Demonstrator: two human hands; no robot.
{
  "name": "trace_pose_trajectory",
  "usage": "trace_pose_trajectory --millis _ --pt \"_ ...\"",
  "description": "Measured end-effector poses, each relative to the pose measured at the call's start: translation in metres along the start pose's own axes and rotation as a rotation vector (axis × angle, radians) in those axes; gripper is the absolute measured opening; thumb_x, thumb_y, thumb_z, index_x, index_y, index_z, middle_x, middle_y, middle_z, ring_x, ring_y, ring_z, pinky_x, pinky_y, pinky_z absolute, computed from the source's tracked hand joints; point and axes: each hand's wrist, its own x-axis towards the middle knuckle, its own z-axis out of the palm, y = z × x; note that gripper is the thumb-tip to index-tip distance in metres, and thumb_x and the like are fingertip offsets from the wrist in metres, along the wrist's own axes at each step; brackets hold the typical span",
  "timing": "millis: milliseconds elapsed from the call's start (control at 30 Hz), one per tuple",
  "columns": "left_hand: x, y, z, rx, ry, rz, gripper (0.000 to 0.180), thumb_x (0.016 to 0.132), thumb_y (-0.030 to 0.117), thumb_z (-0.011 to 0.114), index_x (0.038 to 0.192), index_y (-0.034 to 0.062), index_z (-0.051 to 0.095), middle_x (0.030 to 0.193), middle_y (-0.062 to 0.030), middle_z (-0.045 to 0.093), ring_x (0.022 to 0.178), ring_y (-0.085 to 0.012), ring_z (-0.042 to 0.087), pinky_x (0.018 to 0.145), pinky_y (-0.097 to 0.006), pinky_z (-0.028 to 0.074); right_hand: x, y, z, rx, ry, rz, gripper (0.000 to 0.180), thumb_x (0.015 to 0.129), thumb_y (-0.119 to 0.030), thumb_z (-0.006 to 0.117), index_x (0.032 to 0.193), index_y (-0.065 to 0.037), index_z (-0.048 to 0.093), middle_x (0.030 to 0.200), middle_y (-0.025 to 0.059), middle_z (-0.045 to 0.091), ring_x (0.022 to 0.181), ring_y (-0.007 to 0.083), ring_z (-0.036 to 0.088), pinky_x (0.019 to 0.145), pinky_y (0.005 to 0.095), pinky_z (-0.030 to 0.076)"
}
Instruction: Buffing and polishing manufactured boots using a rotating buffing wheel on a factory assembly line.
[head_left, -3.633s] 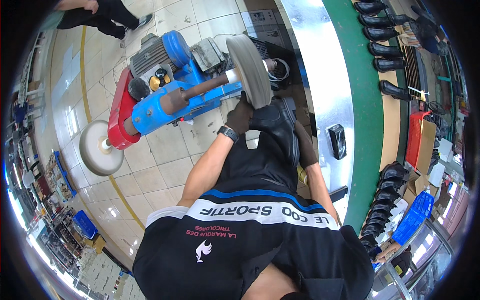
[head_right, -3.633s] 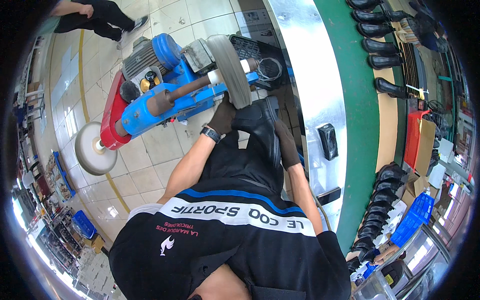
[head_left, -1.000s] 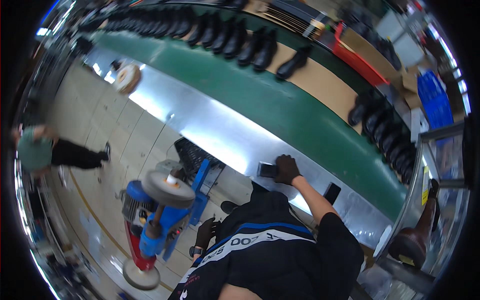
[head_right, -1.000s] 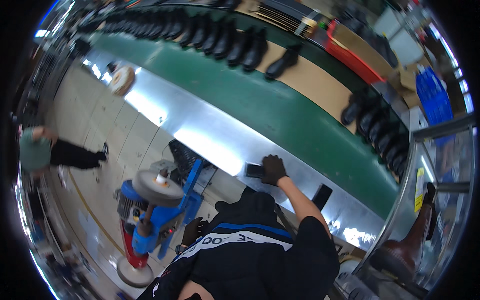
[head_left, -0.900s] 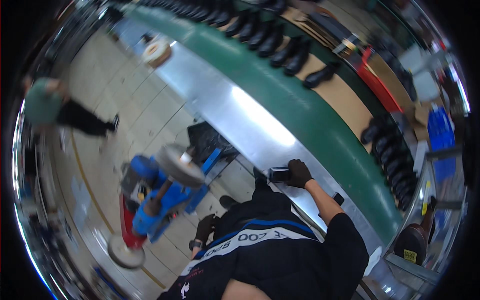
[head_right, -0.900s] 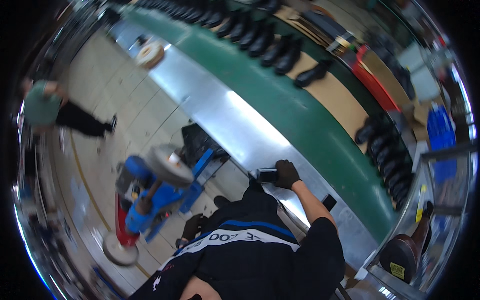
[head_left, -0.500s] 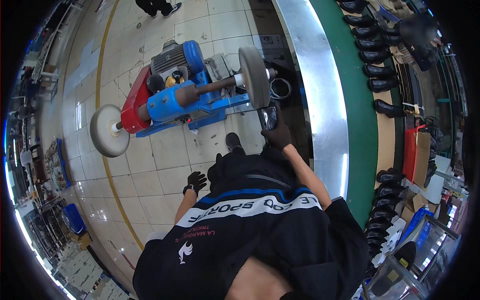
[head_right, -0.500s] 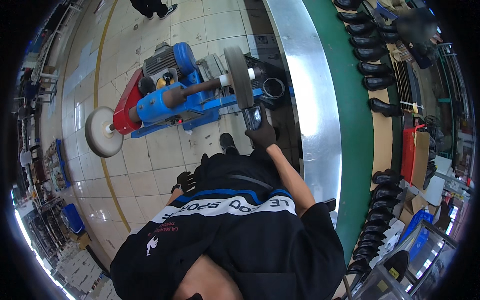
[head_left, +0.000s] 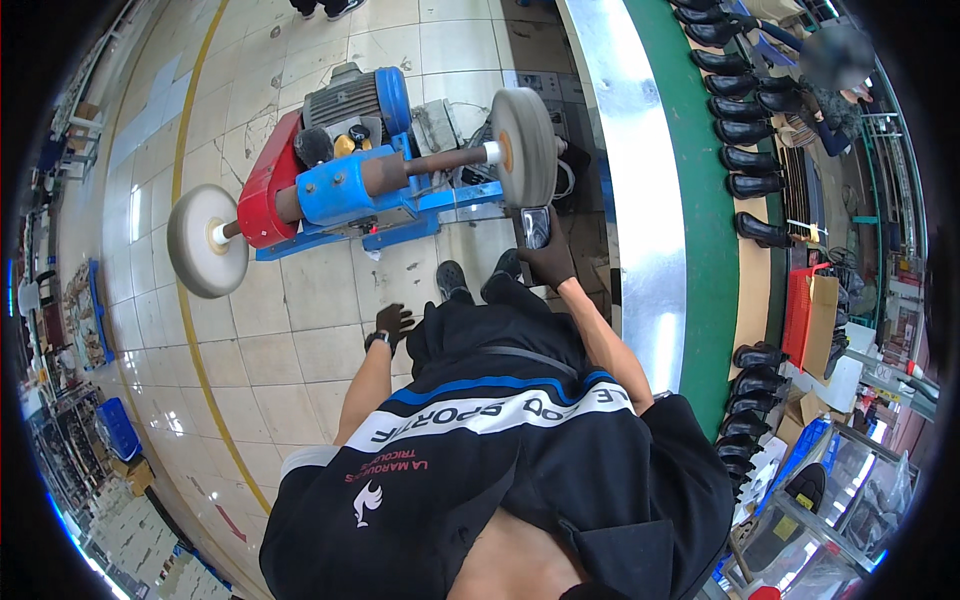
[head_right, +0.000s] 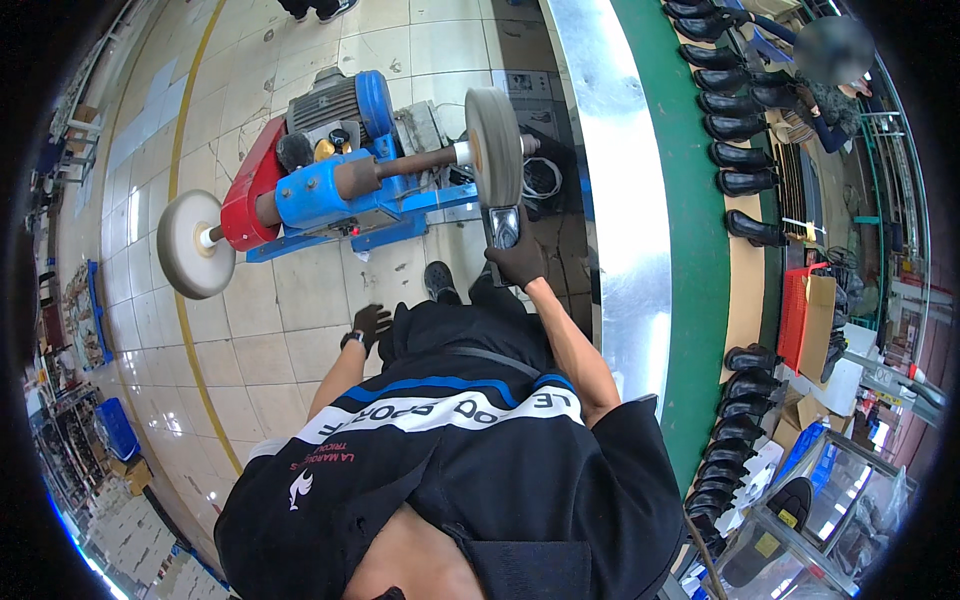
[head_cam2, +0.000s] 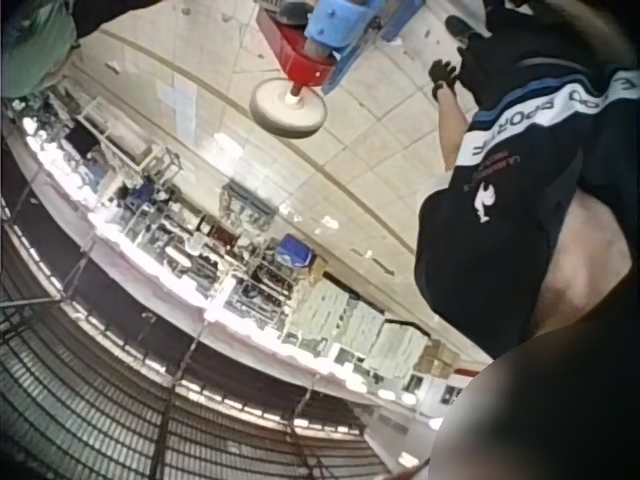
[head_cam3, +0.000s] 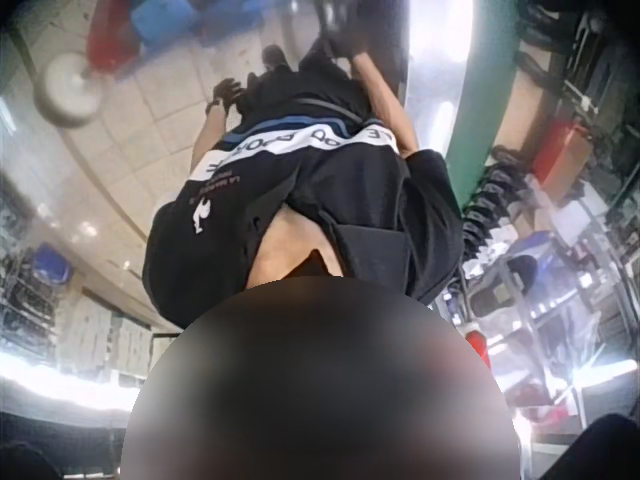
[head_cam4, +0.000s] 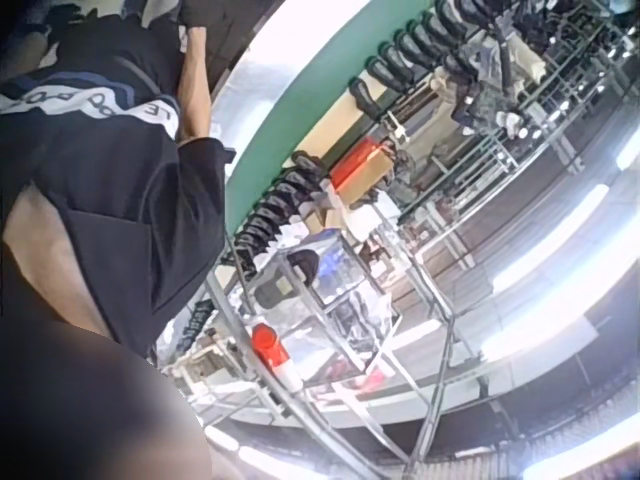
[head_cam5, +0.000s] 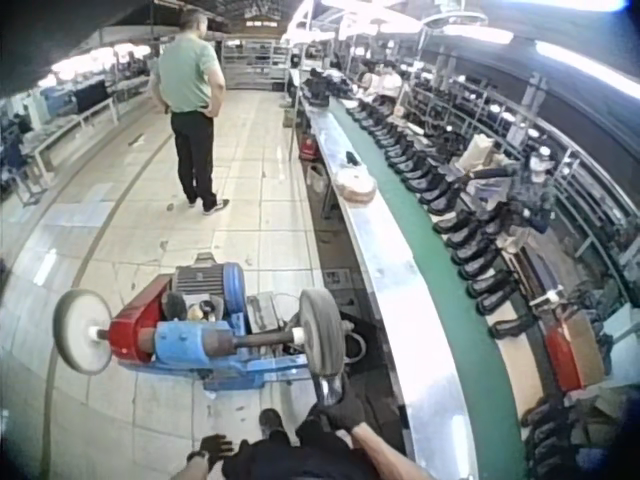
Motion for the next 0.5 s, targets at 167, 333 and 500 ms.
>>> trace_pose_trajectory --millis 167,333,500 --pt "0.002 0.065 0.048 0.071 -0.128 0.147 0.04 0.088 0.032 0.04 0.121 0.0106 0.045 0.108 -0.0063 0.059 0.088 -0.0221 0.058 0.072 -0.038 0.045 -0.003 -0.017 -0.014 -0.096 0.016 0.053 0.099 0.052 -0.021 0.069 0.138 -0.014 0.019 0.113 0.0233 0.052 0.101 0.036 0.054 0.085 0.0398 0.044" --pt "0.025 0.086 0.045 0.103 -0.236 0.214 0.033 0.086 0.034 0.044 0.115 0.0177 0.049 0.103 -0.0046 0.06 0.083 -0.0201 0.058 0.068 -0.036 0.045 0.003 -0.01 -0.009 -0.105 -0.017 0.11 0.098 0.056 -0.017 0.073 0.137 -0.005 0.02 0.12 0.0197 0.049 0.108 0.0286 0.051 0.09 0.0367 0.041" --pt "0.036 0.069 0.028 0.239 -0.069 0.102 0.034 0.082 0.043 0.045 0.097 0.0136 0.056 0.095 -0.0039 0.061 0.081 -0.0224 0.058 0.064 -0.039 0.043 -0.004 -0.009 -0.009 -0.219 -0.041 0.293 0.101 0.054 -0.029 0.072 0.139 -0.016 0.018 0.111 0.0236 0.054 0.098 0.0371 0.055 0.084 0.0406 0.044"
